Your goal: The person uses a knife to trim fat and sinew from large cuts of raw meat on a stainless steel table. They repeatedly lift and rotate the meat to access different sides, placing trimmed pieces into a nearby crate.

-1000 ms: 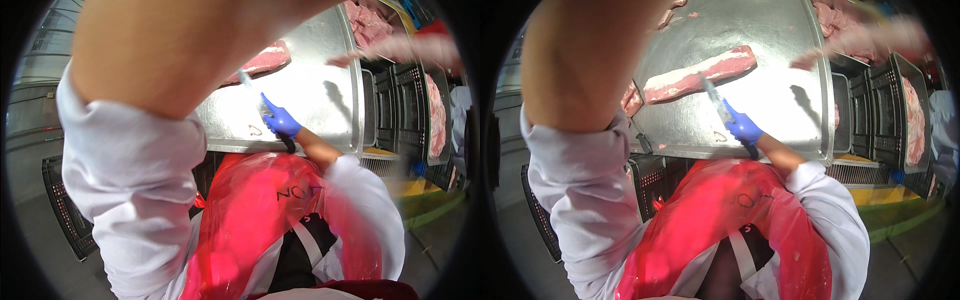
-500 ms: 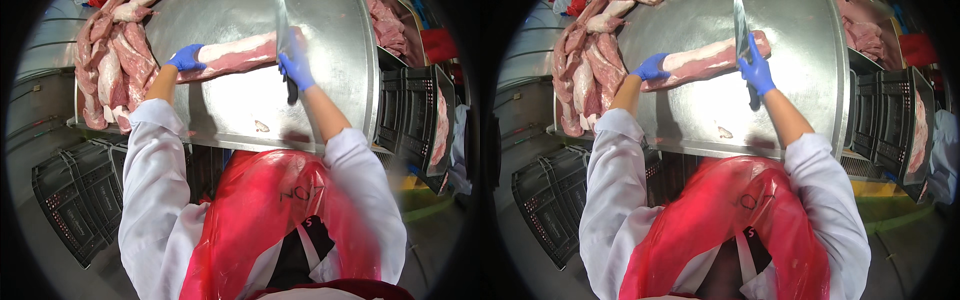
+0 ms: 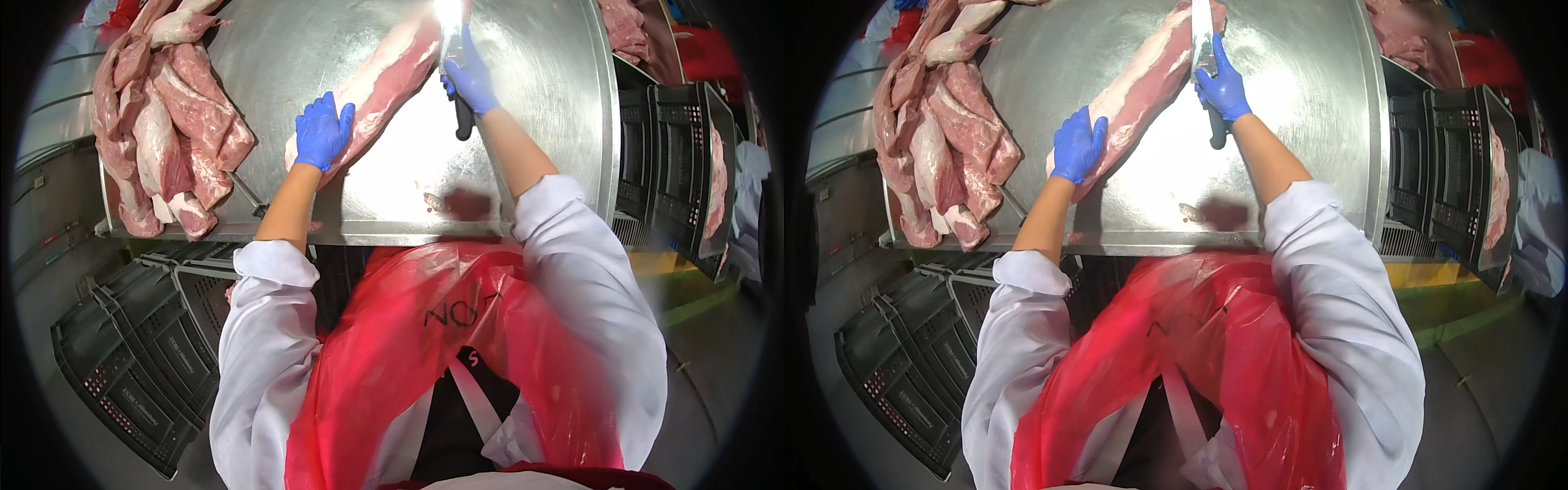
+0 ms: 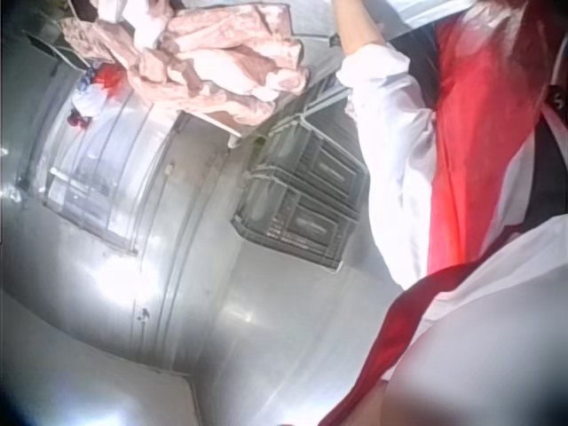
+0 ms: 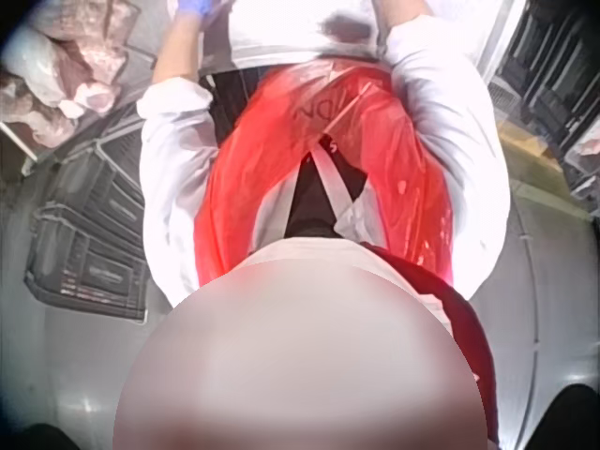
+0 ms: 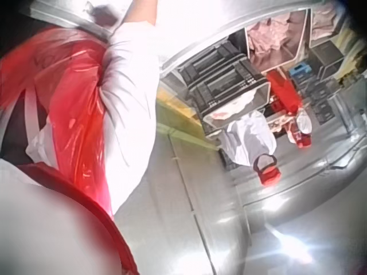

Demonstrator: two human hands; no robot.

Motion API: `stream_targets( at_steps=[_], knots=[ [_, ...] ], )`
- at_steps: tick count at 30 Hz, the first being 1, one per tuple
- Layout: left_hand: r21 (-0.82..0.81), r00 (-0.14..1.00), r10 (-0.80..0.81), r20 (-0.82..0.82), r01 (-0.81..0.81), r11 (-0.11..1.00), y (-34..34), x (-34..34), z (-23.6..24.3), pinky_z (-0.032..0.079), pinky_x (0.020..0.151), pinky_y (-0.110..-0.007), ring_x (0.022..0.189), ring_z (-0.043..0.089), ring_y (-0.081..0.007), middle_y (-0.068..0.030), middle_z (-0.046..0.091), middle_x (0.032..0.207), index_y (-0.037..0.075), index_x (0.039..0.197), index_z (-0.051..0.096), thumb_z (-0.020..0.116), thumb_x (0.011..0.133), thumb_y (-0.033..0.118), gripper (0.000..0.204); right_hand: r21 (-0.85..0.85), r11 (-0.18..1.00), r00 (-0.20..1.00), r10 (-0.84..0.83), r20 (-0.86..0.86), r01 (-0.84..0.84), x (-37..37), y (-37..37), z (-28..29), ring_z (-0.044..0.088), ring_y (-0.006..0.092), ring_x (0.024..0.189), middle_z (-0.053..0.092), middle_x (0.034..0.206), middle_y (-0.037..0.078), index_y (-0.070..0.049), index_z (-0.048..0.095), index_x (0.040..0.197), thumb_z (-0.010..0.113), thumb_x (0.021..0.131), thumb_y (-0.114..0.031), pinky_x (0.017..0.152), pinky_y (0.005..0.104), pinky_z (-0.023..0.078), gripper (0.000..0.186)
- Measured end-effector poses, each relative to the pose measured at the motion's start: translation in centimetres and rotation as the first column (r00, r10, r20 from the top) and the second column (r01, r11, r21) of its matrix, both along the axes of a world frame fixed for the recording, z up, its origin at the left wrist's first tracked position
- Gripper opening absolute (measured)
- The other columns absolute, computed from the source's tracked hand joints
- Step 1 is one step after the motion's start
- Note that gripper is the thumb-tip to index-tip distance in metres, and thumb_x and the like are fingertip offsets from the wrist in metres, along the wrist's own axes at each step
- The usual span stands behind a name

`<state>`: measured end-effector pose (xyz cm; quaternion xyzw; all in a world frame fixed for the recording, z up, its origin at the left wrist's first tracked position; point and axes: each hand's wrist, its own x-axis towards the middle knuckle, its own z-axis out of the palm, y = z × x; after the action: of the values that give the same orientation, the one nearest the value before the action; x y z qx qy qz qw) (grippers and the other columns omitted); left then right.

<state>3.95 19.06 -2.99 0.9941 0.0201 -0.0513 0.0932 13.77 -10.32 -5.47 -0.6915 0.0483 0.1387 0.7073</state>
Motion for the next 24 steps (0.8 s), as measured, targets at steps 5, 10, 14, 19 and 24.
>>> stream_targets(
  at_steps=[5,10,14,19,24],
  knots=[
    [-0.029,1.0,0.005,-0.028,-0.006,1.0,-0.5,0.6,-0.2,0.043,0.093,-0.057,0.109,0.06,-0.0428,-0.0255,0.064,0.115,0.0,0.12,0.055,0.045,0.101,0.045,0.05,0.087,0.996,0.998,-0.034,-0.047,0.038,-7.6,1.7,-2.4,0.059,0.0121,0.061,0.065,0.081,0.006,-0.026,0.01,0.163,0.058,0.097,-0.01,0.054,0.0289,0.053,0.083],
    [-0.042,1.0,0.015,0.027,-0.013,0.999,-0.2,0.5,-1.2,0.043,0.093,-0.058,0.107,0.06,-0.0436,-0.0259,0.064,0.114,-0.001,0.122,0.055,0.045,0.101,0.043,0.05,0.055,0.997,0.993,0.054,-0.101,-0.048,-12.9,1.7,-0.1,0.058,0.0126,0.059,0.064,0.078,0.005,-0.022,0.013,0.163,0.06,0.098,-0.016,0.057,0.0299,0.052,0.081],
    [-0.149,0.949,0.068,0.307,-0.023,0.989,-0.8,0.5,-1.7,0.044,0.091,-0.056,0.104,0.059,-0.0422,-0.0233,0.064,0.107,0.0,0.122,0.057,0.056,0.096,0.037,0.045,-0.216,0.903,0.927,0.35,-0.134,-0.372,-23.0,-4.6,2.4,0.063,0.0127,0.069,0.066,0.085,0.005,-0.02,0.019,0.163,0.06,0.093,-0.008,0.065,0.0296,0.054,0.082],
    [-0.107,0.785,-0.318,0.532,0.435,0.894,-12.2,7.2,4.0,0.049,0.079,-0.049,0.087,0.062,-0.0367,-0.0156,0.064,0.093,0.007,0.108,0.065,0.069,0.086,0.03,0.033,-0.014,1.0,1.0,0.005,0.026,-0.005,-17.4,-12.0,4.1,0.061,0.0121,0.067,0.063,0.089,0.005,-0.022,0.017,0.163,0.059,0.096,-0.004,0.059,0.0272,0.053,0.081],
    [-0.029,0.98,-0.161,0.113,0.165,0.986,-15.9,12.4,2.6,0.053,0.081,-0.049,0.089,0.067,-0.038,-0.02,0.069,0.092,0.002,0.096,0.067,0.068,0.087,0.03,0.03,0.013,0.997,0.991,-0.073,0.11,0.072,-7.0,-11.5,0.6,0.059,0.0101,0.065,0.063,0.09,0.007,-0.024,0.015,0.163,0.058,0.097,-0.005,0.054,0.0261,0.052,0.081]
  ],
)
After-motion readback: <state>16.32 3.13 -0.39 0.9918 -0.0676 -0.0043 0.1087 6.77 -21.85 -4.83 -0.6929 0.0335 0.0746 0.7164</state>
